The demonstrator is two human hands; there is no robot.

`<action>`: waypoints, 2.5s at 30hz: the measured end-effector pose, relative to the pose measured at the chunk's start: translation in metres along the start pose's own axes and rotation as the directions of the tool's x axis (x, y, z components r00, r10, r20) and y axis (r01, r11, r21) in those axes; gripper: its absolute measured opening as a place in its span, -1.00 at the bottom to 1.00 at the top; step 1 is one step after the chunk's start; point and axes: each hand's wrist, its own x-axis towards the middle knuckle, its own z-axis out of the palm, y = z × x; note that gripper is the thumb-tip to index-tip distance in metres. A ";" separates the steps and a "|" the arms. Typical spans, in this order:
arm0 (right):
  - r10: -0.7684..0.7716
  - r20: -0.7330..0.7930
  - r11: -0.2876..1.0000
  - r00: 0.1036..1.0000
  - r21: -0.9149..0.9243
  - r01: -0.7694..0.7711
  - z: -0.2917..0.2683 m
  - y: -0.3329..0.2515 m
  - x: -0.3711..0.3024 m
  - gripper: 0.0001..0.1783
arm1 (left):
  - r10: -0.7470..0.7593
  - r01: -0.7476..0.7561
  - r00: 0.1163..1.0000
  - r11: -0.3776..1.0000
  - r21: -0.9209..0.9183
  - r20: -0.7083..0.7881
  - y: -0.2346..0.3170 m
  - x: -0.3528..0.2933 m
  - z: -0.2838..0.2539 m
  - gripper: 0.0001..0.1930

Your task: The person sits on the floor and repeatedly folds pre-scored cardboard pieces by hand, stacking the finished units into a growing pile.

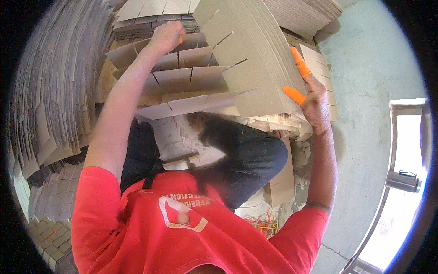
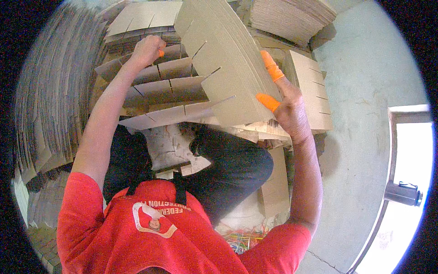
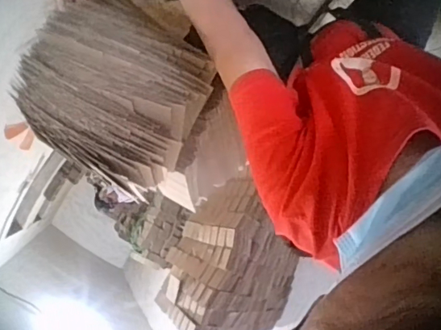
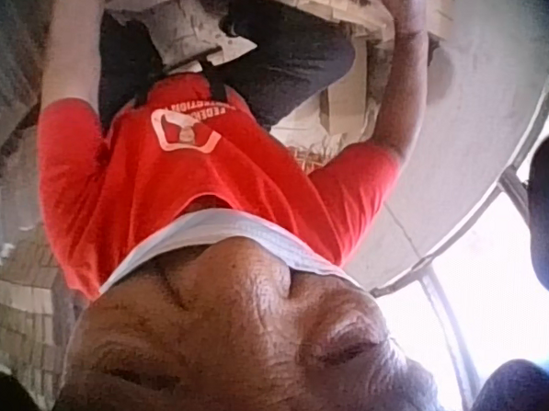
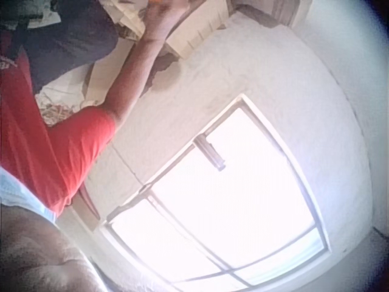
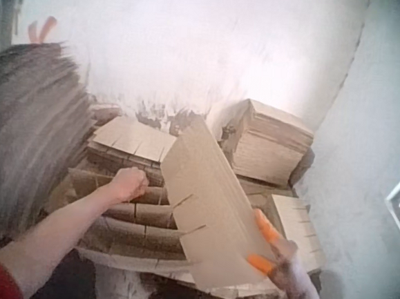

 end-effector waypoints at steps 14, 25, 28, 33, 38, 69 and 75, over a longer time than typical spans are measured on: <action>0.037 0.134 0.995 0.990 0.082 -0.049 0.017 0.002 0.009 -0.13 | -0.049 0.041 0.986 0.998 0.050 0.161 0.000 0.017 -0.008 -0.90; 0.181 0.346 0.956 0.920 0.156 -0.247 0.030 -0.004 0.035 -0.09 | 0.026 -0.026 1.000 1.000 -0.012 0.004 -0.012 0.021 -0.003 -0.87; 0.068 0.310 0.991 0.948 0.090 -0.101 0.037 0.004 0.038 -0.10 | 0.034 -0.039 0.996 0.997 0.059 0.077 -0.016 0.026 -0.007 -0.79; 0.170 0.321 0.980 0.932 0.043 -0.193 0.037 0.000 0.033 -0.14 | 0.142 -0.155 0.984 0.981 -0.115 -0.110 0.026 -0.005 -0.034 -0.68; -0.089 0.169 0.996 0.982 0.019 0.087 0.049 0.009 0.021 -0.13 | 0.215 -0.231 0.960 0.970 0.072 0.182 0.020 -0.021 -0.026 -0.81; 0.662 -0.073 0.348 0.745 -0.851 -0.393 -0.020 0.220 -0.082 -0.14 | -0.076 0.008 0.973 0.954 -0.299 -0.216 0.032 -0.138 -0.091 -0.63; 0.726 -0.136 0.515 0.674 -0.544 -0.663 -0.034 0.180 -0.059 -0.30 | -0.092 0.009 0.960 0.954 -0.299 -0.264 0.027 -0.155 -0.092 -0.63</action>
